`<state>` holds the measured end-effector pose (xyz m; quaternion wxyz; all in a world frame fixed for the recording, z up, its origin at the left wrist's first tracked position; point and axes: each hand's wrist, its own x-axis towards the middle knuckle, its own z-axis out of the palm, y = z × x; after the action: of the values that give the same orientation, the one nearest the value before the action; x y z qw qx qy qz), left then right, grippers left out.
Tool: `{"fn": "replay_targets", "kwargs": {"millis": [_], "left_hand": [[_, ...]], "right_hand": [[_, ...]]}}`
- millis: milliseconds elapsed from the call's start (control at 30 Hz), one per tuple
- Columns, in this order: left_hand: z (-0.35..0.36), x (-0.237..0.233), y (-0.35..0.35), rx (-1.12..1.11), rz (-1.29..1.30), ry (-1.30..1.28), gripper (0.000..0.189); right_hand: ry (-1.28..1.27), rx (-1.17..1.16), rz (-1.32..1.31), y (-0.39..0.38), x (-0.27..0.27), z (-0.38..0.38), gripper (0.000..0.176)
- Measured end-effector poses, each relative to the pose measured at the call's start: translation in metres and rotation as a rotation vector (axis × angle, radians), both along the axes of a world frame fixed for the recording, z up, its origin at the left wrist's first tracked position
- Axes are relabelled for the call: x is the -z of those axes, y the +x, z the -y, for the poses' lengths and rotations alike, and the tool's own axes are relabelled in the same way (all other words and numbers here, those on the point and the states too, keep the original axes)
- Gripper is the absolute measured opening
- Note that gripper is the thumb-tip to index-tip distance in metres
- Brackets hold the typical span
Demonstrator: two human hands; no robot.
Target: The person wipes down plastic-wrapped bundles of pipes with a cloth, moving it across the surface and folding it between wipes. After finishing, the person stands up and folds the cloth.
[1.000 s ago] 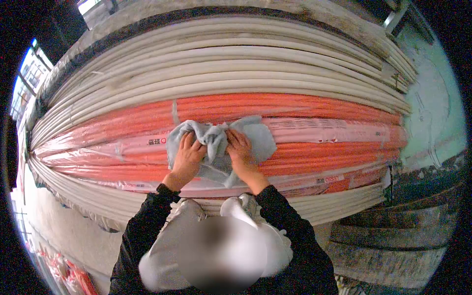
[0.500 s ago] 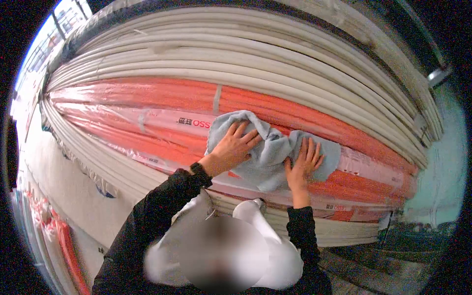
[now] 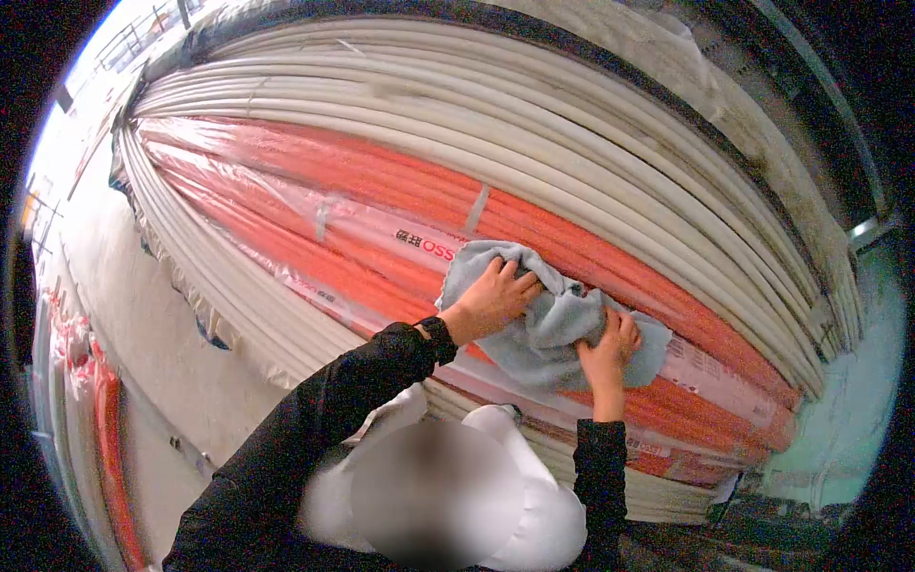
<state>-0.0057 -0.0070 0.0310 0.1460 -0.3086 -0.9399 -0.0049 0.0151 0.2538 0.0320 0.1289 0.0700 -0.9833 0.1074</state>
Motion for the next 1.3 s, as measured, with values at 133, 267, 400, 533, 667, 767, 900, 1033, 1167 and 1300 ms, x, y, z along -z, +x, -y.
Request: {"fn": "replay_targets", "kwargs": {"millis": [133, 267, 400, 533, 667, 767, 900, 1033, 1167, 1300], "left_hand": [[-0.002, 0.005, 0.000, -0.030, 0.010, 0.010, 0.055], [0.005, 0.020, 0.007, -0.006, -0.108, 0.135, 0.055], [0.021, 0.026, 0.018, -0.028, -0.148, 0.110, 0.061], [0.043, 0.029, 0.026, -0.102, -0.155, 0.048, 0.064], [0.067, 0.032, 0.026, -0.205, -0.129, 0.001, 0.062], [0.086, 0.033, 0.028, -0.270, -0.101, 0.021, 0.062], [0.117, 0.044, 0.024, -0.335, -0.137, 0.113, 0.066], [0.145, 0.036, 0.020, -0.418, -0.044, 0.132, 0.065], [0.168, 0.033, 0.017, -0.426, -0.037, 0.066, 0.060], [0.176, 0.029, 0.012, -0.381, -0.100, 0.101, 0.059]], "right_hand": [[0.017, 0.003, 0.000, 0.002, -0.007, 0.004, 0.077], [-0.039, 0.036, -0.076, 0.017, 0.007, 0.009, 0.073], [-0.002, 0.113, -0.210, 0.030, 0.031, 0.028, 0.068], [0.012, 0.033, -0.212, 0.031, 0.041, 0.035, 0.066], [0.076, -0.021, -0.204, 0.028, 0.048, 0.049, 0.065], [0.106, -0.034, -0.168, 0.026, 0.045, 0.067, 0.060], [0.150, -0.119, -0.158, 0.016, 0.033, 0.093, 0.058], [0.182, -0.227, -0.162, 0.005, 0.030, 0.112, 0.057], [0.149, -0.274, -0.101, 0.001, 0.021, 0.133, 0.055], [0.090, -0.341, -0.054, -0.004, 0.016, 0.132, 0.062]]}}
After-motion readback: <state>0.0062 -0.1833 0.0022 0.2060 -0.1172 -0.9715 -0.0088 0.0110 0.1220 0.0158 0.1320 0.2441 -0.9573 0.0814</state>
